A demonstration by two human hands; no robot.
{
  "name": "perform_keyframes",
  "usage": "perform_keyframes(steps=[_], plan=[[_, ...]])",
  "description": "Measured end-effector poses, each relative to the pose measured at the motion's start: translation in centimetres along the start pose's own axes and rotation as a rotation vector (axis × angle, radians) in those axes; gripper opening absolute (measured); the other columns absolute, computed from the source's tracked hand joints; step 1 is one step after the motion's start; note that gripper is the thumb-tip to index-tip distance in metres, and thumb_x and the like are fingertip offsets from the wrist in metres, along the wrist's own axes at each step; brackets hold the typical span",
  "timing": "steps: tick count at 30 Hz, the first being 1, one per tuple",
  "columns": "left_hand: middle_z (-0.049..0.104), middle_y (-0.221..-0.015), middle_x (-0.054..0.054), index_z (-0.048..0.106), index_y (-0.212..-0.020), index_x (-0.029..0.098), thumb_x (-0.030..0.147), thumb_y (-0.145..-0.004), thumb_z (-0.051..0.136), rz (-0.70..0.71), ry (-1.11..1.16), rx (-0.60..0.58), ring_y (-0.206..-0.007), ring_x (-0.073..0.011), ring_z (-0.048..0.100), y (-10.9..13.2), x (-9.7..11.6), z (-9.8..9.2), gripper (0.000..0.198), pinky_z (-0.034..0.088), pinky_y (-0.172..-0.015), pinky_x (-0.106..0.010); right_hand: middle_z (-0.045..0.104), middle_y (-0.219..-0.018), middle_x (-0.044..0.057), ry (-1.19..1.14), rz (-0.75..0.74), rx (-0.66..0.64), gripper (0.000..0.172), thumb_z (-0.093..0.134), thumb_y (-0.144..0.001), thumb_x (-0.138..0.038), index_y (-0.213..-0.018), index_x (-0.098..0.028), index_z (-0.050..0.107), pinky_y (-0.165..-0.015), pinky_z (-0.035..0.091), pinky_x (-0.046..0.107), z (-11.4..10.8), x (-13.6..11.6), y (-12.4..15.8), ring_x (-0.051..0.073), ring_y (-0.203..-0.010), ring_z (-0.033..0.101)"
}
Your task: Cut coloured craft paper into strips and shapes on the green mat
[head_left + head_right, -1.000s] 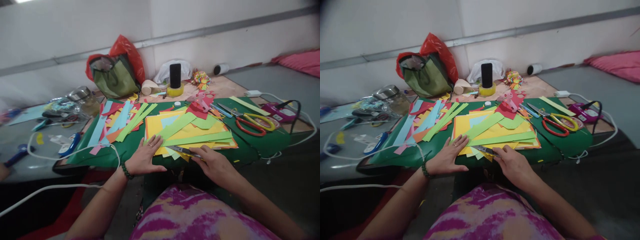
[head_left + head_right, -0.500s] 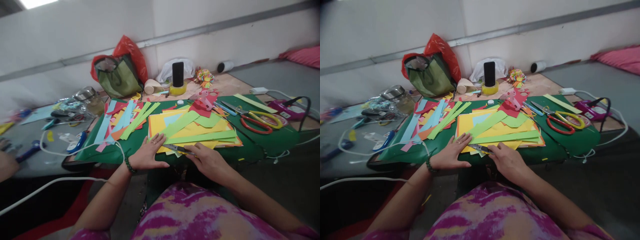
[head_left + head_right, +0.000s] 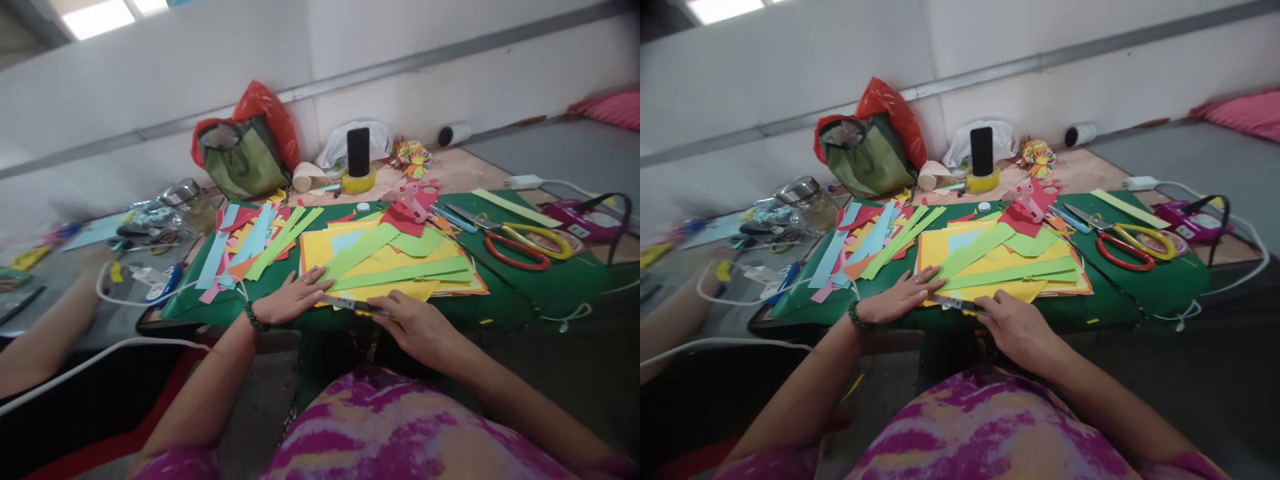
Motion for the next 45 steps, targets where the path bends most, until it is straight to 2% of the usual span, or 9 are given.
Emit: perform_keyframes(steps=[6, 11, 14, 18, 22, 29, 37, 42, 45], plan=[[0.018, -0.162, -0.005, 0.041, -0.145, 0.033, 0.059, -0.097, 0.025, -0.017, -0.012, 0.083, -0.148, -0.0297, 0.016, 0.2, 0.3, -0.1, 0.057, 0.002, -0.114, -0.064, 0.066, -0.097, 0.007, -0.226, -0.099, 0.187, 0.026, 0.045, -0.094, -0.027, -0.114, -0.024, 0.062, -0.072, 0.052, 0.030, -2.3, 1.7, 3.0, 0.019, -0.082, 0.066], [0.051, -0.138, -0.012, 0.062, -0.118, 0.023, 0.052, -0.093, 0.046, 0.032, -0.108, 0.478, -0.128, -0.0299, 0.046, -1.7, 3.1, -0.7, 0.042, 0.031, -0.110, -0.050, 0.068, -0.109, 0.009, -0.249, 0.187, 0.576, 0.032, 0.043, -0.093, -0.041, -0.116, -0.025, 0.058, -0.074, 0.052, 0.034, -4.7, 6.4, 4.9, 0.025, -0.096, 0.065], [0.058, -0.121, -0.014, 0.061, -0.118, 0.016, 0.041, -0.084, 0.062, 0.092, -0.210, 0.467, -0.113, -0.0289, 0.054, -4.3, 5.8, -0.6, 0.043, 0.042, -0.101, -0.042, 0.066, -0.115, 0.012, -0.118, 0.353, 0.714, 0.037, 0.042, -0.093, -0.044, -0.119, -0.023, 0.058, -0.073, 0.050, 0.035, -5.4, 9.9, 4.6, 0.027, -0.099, 0.063], [0.060, -0.102, -0.013, 0.063, -0.101, 0.012, 0.031, -0.076, 0.064, -0.023, -0.305, 0.291, -0.096, -0.0269, 0.058, -7.1, 8.0, -0.6, 0.031, 0.048, -0.086, -0.037, 0.066, -0.112, 0.015, 0.068, 0.469, 0.658, 0.038, 0.041, -0.093, -0.041, -0.117, -0.018, 0.060, -0.077, 0.048, 0.040, -5.7, 14.0, 2.9, 0.030, -0.098, 0.062], [0.059, -0.093, -0.009, 0.059, -0.085, 0.017, 0.030, -0.075, 0.060, -0.093, -0.254, 0.225, -0.085, -0.0232, 0.058, -7.8, 8.3, -0.8, 0.017, 0.048, -0.075, -0.033, 0.066, -0.104, 0.015, 0.195, 0.559, 0.573, 0.036, 0.040, -0.094, -0.036, -0.116, -0.017, 0.062, -0.072, 0.047, 0.039, -5.1, 16.2, 1.1, 0.030, -0.092, 0.062], [0.060, -0.087, -0.007, 0.054, -0.086, 0.019, 0.022, -0.076, 0.049, -0.117, -0.167, 0.271, -0.081, -0.0230, 0.055, -7.8, 7.9, -0.5, 0.011, 0.041, -0.070, -0.032, 0.064, -0.102, 0.016, 0.294, 0.545, 0.517, 0.035, 0.041, -0.093, -0.033, -0.116, -0.016, 0.061, -0.076, 0.048, 0.041, -3.7, 16.6, -0.1, 0.030, -0.095, 0.058], [0.053, -0.065, 0.000, 0.038, -0.064, 0.022, 0.029, -0.084, 0.038, -0.075, -0.030, 0.252, -0.065, -0.0168, 0.053, -8.1, 6.5, -2.2, 0.021, 0.042, -0.062, -0.028, 0.063, -0.114, 0.023, 0.340, 0.464, 0.463, 0.043, 0.047, -0.092, -0.031, -0.128, -0.009, 0.055, -0.082, 0.048, 0.047, -3.3, 16.5, -0.2, 0.036, -0.105, 0.054], [0.067, -0.071, -0.003, 0.041, -0.073, 0.021, 0.039, -0.089, 0.037, -0.047, 0.354, 0.138, -0.066, -0.0158, 0.065, -6.8, 5.7, -3.8, 0.024, 0.051, -0.066, -0.027, 0.066, -0.112, 0.023, 0.353, 0.427, 0.467, 0.040, 0.041, -0.094, -0.027, -0.125, -0.007, 0.057, -0.081, 0.048, 0.048, -2.8, 17.0, -0.4, 0.036, -0.103, 0.057], [0.068, -0.069, -0.002, 0.047, -0.084, 0.020, 0.040, -0.085, 0.047, -0.130, 0.514, 0.182, -0.059, -0.0152, 0.065, -5.5, 4.7, -5.0, 0.021, 0.052, -0.061, -0.026, 0.064, -0.117, 0.024, 0.358, 0.384, 0.558, 0.038, 0.043, -0.093, -0.028, -0.121, -0.007, 0.060, -0.084, 0.048, 0.050, -2.4, 17.6, -0.1, 0.036, -0.105, 0.057]])
Point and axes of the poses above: each hand's wrist, its own y-axis away from the middle knuckle, its own z-axis out of the palm, x = y × z, the point moved 1 cm from there along -y, towards the middle knuckle
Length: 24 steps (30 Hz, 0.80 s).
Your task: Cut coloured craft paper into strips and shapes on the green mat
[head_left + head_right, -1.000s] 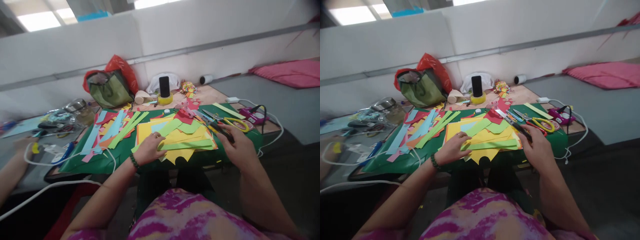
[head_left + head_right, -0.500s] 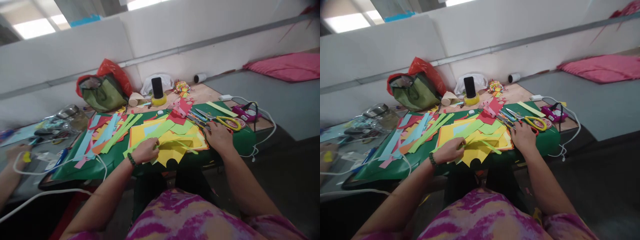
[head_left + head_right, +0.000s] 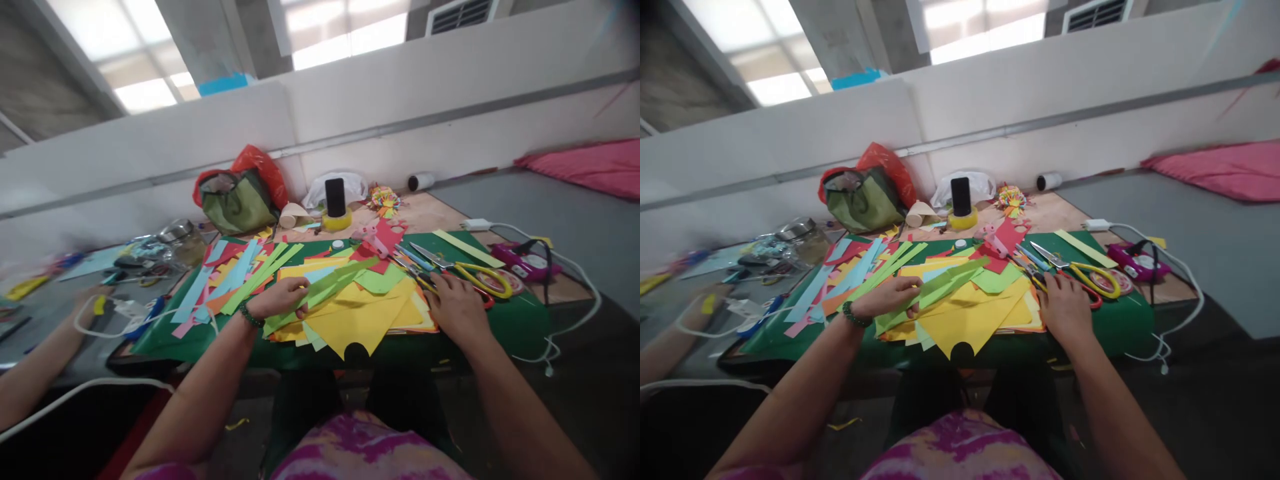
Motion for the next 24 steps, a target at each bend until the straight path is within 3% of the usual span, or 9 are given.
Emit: perform_keyframes(steps=[3, 5, 8, 9, 13, 16, 18, 20, 24], plan=[[0.067, -0.069, -0.001, 0.049, -0.089, 0.018, 0.041, -0.083, 0.050, -0.043, -0.043, 0.118, -0.048, -0.0116, 0.058, 1.1, -0.3, -2.2, 0.023, 0.047, -0.050, -0.023, 0.063, -0.116, 0.025, -0.049, -0.031, 0.116, 0.039, 0.042, -0.094, -0.030, -0.118, -0.007, 0.062, -0.085, 0.048, 0.052, -0.3, 0.5, 0.3, 0.038, -0.107, 0.056], [0.067, -0.069, -0.001, 0.050, -0.084, 0.018, 0.043, -0.082, 0.051, -0.034, -0.098, 0.136, -0.045, -0.0100, 0.053, 1.8, -0.3, -3.3, 0.025, 0.043, -0.045, -0.021, 0.065, -0.112, 0.023, -0.140, -0.100, 0.213, 0.038, 0.041, -0.095, -0.032, -0.116, -0.010, 0.063, -0.086, 0.048, 0.053, -1.2, 0.2, 0.3, 0.037, -0.106, 0.057], [0.067, -0.072, -0.001, 0.058, -0.086, 0.017, 0.044, -0.083, 0.050, -0.007, -0.213, 0.080, -0.046, -0.0101, 0.050, 2.7, 0.5, -3.7, 0.029, 0.040, -0.043, -0.021, 0.068, -0.110, 0.014, -0.380, -0.342, 0.351, 0.031, 0.047, -0.095, -0.034, -0.116, -0.019, 0.063, -0.092, 0.048, 0.048, -3.7, -2.7, -0.3, 0.029, -0.105, 0.060], [0.068, -0.074, -0.001, 0.062, -0.091, 0.017, 0.041, -0.085, 0.048, 0.009, -0.276, 0.059, -0.047, -0.0104, 0.051, 3.0, 1.0, -3.4, 0.028, 0.041, -0.044, -0.021, 0.067, -0.115, 0.012, -0.445, -0.450, 0.333, 0.030, 0.048, -0.095, -0.033, -0.119, -0.021, 0.062, -0.095, 0.047, 0.045, -4.7, -4.2, -0.6, 0.027, -0.110, 0.059], [0.072, -0.082, -0.001, 0.069, -0.105, 0.022, 0.016, -0.083, 0.047, 0.177, -0.667, 0.042, -0.067, -0.0142, 0.062, 5.1, 4.1, -1.1, 0.032, 0.041, -0.061, -0.022, 0.064, -0.125, 0.012, -0.566, -0.828, 0.038, 0.038, 0.057, -0.091, -0.038, -0.125, -0.021, 0.059, -0.102, 0.042, 0.045, -8.0, -11.6, -2.4, 0.026, -0.123, 0.054], [0.073, -0.089, 0.000, 0.069, -0.107, 0.025, 0.007, -0.081, 0.046, 0.265, -0.797, 0.009, -0.077, -0.0152, 0.064, 7.8, 5.6, 0.4, 0.039, 0.037, -0.062, -0.022, 0.073, -0.095, 0.008, -0.588, -1.022, -0.266, 0.022, 0.065, -0.087, -0.037, -0.097, -0.019, 0.070, -0.090, 0.045, 0.036, -9.6, -15.2, -3.2, 0.021, -0.097, 0.064], [0.073, -0.087, -0.001, 0.067, -0.105, 0.024, 0.011, -0.085, 0.045, 0.262, -0.784, 0.040, -0.074, -0.0144, 0.063, 9.7, 5.6, 0.6, 0.032, 0.035, -0.060, -0.022, 0.071, -0.078, 0.004, -0.568, -1.011, -0.422, 0.018, 0.063, -0.088, -0.033, -0.082, -0.018, 0.071, -0.072, 0.044, 0.028, -10.2, -16.1, -3.4, 0.017, -0.078, 0.063], [0.070, -0.080, 0.000, 0.066, -0.100, 0.022, 0.017, -0.090, 0.044, 0.240, -0.735, 0.093, -0.069, -0.0136, 0.061, 11.3, 4.7, 0.3, 0.024, 0.034, -0.059, -0.021, 0.069, -0.072, 0.002, -0.563, -0.949, -0.508, 0.020, 0.061, -0.089, -0.031, -0.078, -0.018, 0.071, -0.060, 0.038, 0.025, -10.5, -16.2, -3.5, 0.014, -0.069, 0.060], [0.064, -0.070, 0.001, 0.061, -0.084, 0.020, 0.029, -0.094, 0.041, 0.211, -0.565, 0.122, -0.062, -0.0121, 0.058, 12.2, 1.9, -1.1, 0.024, 0.037, -0.058, -0.020, 0.071, -0.076, 0.002, -0.584, -0.883, -0.592, 0.016, 0.061, -0.087, -0.028, -0.082, -0.018, 0.072, -0.061, 0.040, 0.024, -10.1, -16.3, -4.4, 0.014, -0.068, 0.061]])
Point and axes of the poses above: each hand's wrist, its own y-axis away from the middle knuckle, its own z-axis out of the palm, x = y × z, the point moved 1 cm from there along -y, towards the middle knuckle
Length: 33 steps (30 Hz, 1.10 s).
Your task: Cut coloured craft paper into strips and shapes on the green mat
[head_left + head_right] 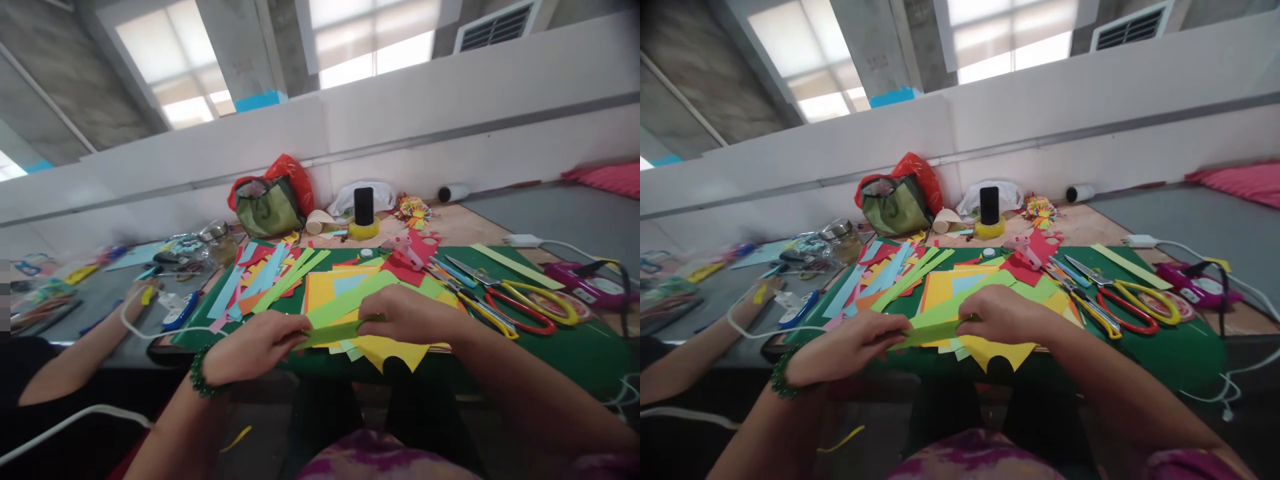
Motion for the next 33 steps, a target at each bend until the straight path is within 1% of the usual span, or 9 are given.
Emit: perform_keyframes(steps=[6, 8, 12, 14, 17, 20, 23, 28, 33], plan=[[0.065, -0.070, 0.000, 0.057, -0.079, 0.019, 0.035, -0.087, 0.041, -0.320, 0.144, 0.251, -0.060, -0.0147, 0.062, -3.6, -7.5, -1.0, 0.025, 0.048, -0.057, -0.023, 0.068, -0.118, 0.013, 0.145, 0.223, 0.418, 0.035, 0.053, -0.090, -0.035, -0.118, -0.016, 0.063, -0.093, 0.046, 0.040, -0.7, 3.8, -1.9, 0.027, -0.110, 0.061], [0.068, -0.070, -0.002, 0.061, -0.082, 0.018, 0.031, -0.085, 0.041, -0.469, 0.063, 0.272, -0.062, -0.0170, 0.064, -5.5, -10.4, -1.2, 0.024, 0.049, -0.056, -0.024, 0.066, -0.121, 0.015, 0.244, 0.318, 0.351, 0.039, 0.052, -0.091, -0.033, -0.123, -0.014, 0.061, -0.095, 0.045, 0.042, 0.1, 4.8, -2.0, 0.029, -0.113, 0.059], [0.072, -0.079, -0.009, 0.069, -0.081, 0.016, 0.025, -0.076, 0.054, -0.532, -0.054, 0.287, -0.080, -0.0256, 0.067, -7.9, -13.4, -0.8, 0.018, 0.051, -0.072, -0.032, 0.059, -0.133, 0.016, 0.394, 0.288, -0.005, 0.049, 0.058, -0.086, -0.026, -0.132, -0.013, 0.054, -0.097, 0.045, 0.035, 3.5, 5.2, -1.9, 0.026, -0.121, 0.055], [0.072, -0.098, -0.014, 0.071, -0.095, 0.015, 0.025, -0.078, 0.057, -0.548, -0.130, 0.351, -0.101, -0.0315, 0.063, -8.1, -12.7, -0.2, 0.025, 0.048, -0.087, -0.039, 0.061, -0.130, 0.015, 0.442, 0.262, -0.075, 0.047, 0.056, -0.084, -0.018, -0.131, -0.014, 0.054, -0.095, 0.045, 0.032, 5.0, 5.1, -2.2, 0.024, -0.120, 0.056], [0.066, -0.113, -0.015, 0.069, -0.112, 0.016, 0.032, -0.085, 0.057, -0.480, -0.218, 0.397, -0.112, -0.0322, 0.057, -7.8, -8.8, 1.9, 0.034, 0.043, -0.096, -0.042, 0.070, -0.107, 0.016, 0.491, 0.288, -0.099, 0.041, 0.047, -0.085, -0.006, -0.125, -0.011, 0.057, -0.082, 0.048, 0.032, 6.3, 5.1, -3.0, 0.024, -0.102, 0.064], [0.068, -0.108, -0.011, 0.069, -0.110, 0.020, 0.043, -0.088, 0.058, -0.253, -0.307, 0.244, -0.105, -0.0280, 0.059, -7.8, -4.1, 5.6, 0.033, 0.049, -0.087, -0.036, 0.070, -0.096, 0.016, 0.546, 0.280, -0.117, 0.031, 0.044, -0.086, -0.003, -0.112, -0.009, 0.062, -0.073, 0.047, 0.032, 6.5, 5.1, -3.6, 0.026, -0.091, 0.066], [0.067, -0.104, -0.012, 0.067, -0.104, 0.016, 0.040, -0.091, 0.056, -0.234, -0.354, 0.141, -0.103, -0.0271, 0.060, -8.3, -1.5, 8.6, 0.030, 0.050, -0.084, -0.035, 0.068, -0.094, 0.016, 0.580, 0.258, -0.120, 0.024, 0.046, -0.087, -0.006, -0.102, -0.010, 0.064, -0.070, 0.045, 0.031, 6.2, 4.9, -3.6, 0.026, -0.090, 0.065], [0.068, -0.099, -0.012, 0.063, -0.102, 0.015, 0.010, -0.091, 0.046, -0.232, -0.374, 0.109, -0.096, -0.0231, 0.063, -8.9, -1.8, 9.4, 0.021, 0.050, -0.080, -0.032, 0.067, -0.100, 0.013, 0.574, 0.208, -0.095, 0.020, 0.054, -0.085, -0.015, -0.103, -0.013, 0.063, -0.073, 0.045, 0.031, 6.3, 4.3, -3.1, 0.025, -0.095, 0.062], [0.069, -0.092, -0.012, 0.066, -0.090, 0.016, 0.006, -0.089, 0.046, -0.217, -0.364, 0.107, -0.090, -0.0238, 0.066, -8.9, -2.5, 8.5, 0.022, 0.050, -0.073, -0.031, 0.066, -0.108, 0.015, 0.575, 0.146, -0.046, 0.030, 0.050, -0.086, -0.007, -0.114, -0.010, 0.060, -0.085, 0.044, 0.035, 6.7, 4.3, -3.1, 0.026, -0.102, 0.058]])
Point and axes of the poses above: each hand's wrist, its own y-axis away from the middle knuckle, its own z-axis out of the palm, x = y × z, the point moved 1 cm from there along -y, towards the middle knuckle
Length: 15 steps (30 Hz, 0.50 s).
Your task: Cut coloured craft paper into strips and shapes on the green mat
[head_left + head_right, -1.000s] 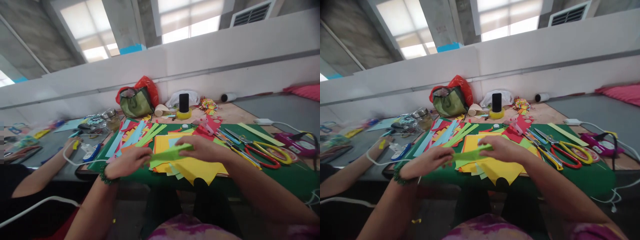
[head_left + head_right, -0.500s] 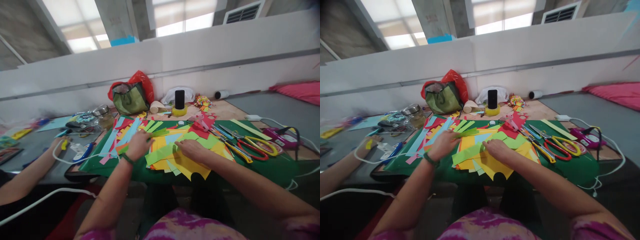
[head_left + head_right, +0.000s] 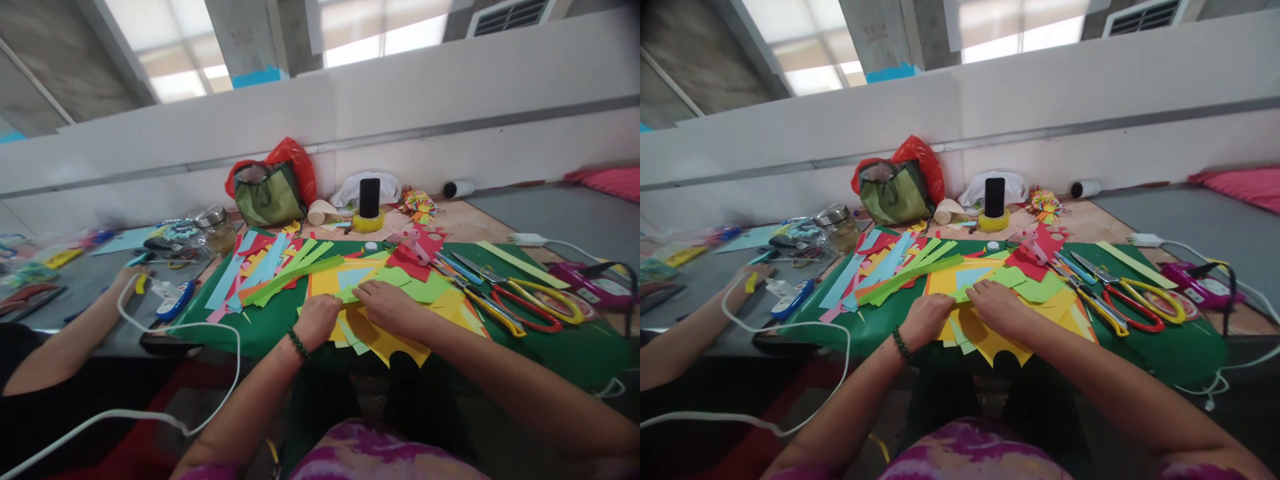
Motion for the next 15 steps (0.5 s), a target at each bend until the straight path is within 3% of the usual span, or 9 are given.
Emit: perform_keyframes(steps=[4, 7, 10, 15], plan=[[0.067, -0.112, -0.010, 0.065, -0.107, 0.019, 0.008, -0.090, 0.049, 0.057, 0.013, 0.138, -0.103, -0.0232, 0.062, 0.6, 0.1, 0.2, 0.026, 0.050, -0.078, -0.031, 0.067, -0.095, 0.014, 0.071, -0.050, 0.101, 0.017, 0.050, -0.088, -0.008, -0.095, -0.010, 0.066, -0.079, 0.045, 0.036, -0.4, 0.4, 1.0, 0.026, -0.092, 0.058], [0.068, -0.105, -0.009, 0.066, -0.106, 0.019, 0.009, -0.089, 0.052, 0.126, -0.011, 0.225, -0.096, -0.0222, 0.061, 1.5, 0.3, 1.2, 0.024, 0.050, -0.075, -0.030, 0.067, -0.092, 0.013, 0.089, -0.053, 0.124, 0.016, 0.053, -0.087, -0.008, -0.094, -0.011, 0.067, -0.074, 0.046, 0.036, 0.1, 0.5, 2.9, 0.026, -0.089, 0.057], [0.069, -0.095, -0.007, 0.069, -0.098, 0.020, 0.010, -0.090, 0.053, 0.156, -0.018, 0.204, -0.089, -0.0208, 0.060, 2.4, 0.1, 2.5, 0.020, 0.048, -0.069, -0.028, 0.069, -0.094, 0.013, 0.033, -0.048, 0.096, 0.022, 0.052, -0.087, -0.006, -0.100, -0.012, 0.068, -0.071, 0.047, 0.033, 1.4, 0.4, 4.8, 0.024, -0.086, 0.058], [0.070, -0.100, -0.003, 0.071, -0.095, 0.024, 0.018, -0.093, 0.053, 0.075, 0.154, 0.177, -0.091, -0.0182, 0.061, 3.1, -1.7, 3.1, 0.019, 0.045, -0.069, -0.026, 0.070, -0.104, 0.011, -0.190, 0.057, 0.114, 0.030, 0.044, -0.093, -0.011, -0.107, -0.017, 0.070, -0.073, 0.050, 0.031, 2.6, 1.6, 6.8, 0.022, -0.094, 0.060]])
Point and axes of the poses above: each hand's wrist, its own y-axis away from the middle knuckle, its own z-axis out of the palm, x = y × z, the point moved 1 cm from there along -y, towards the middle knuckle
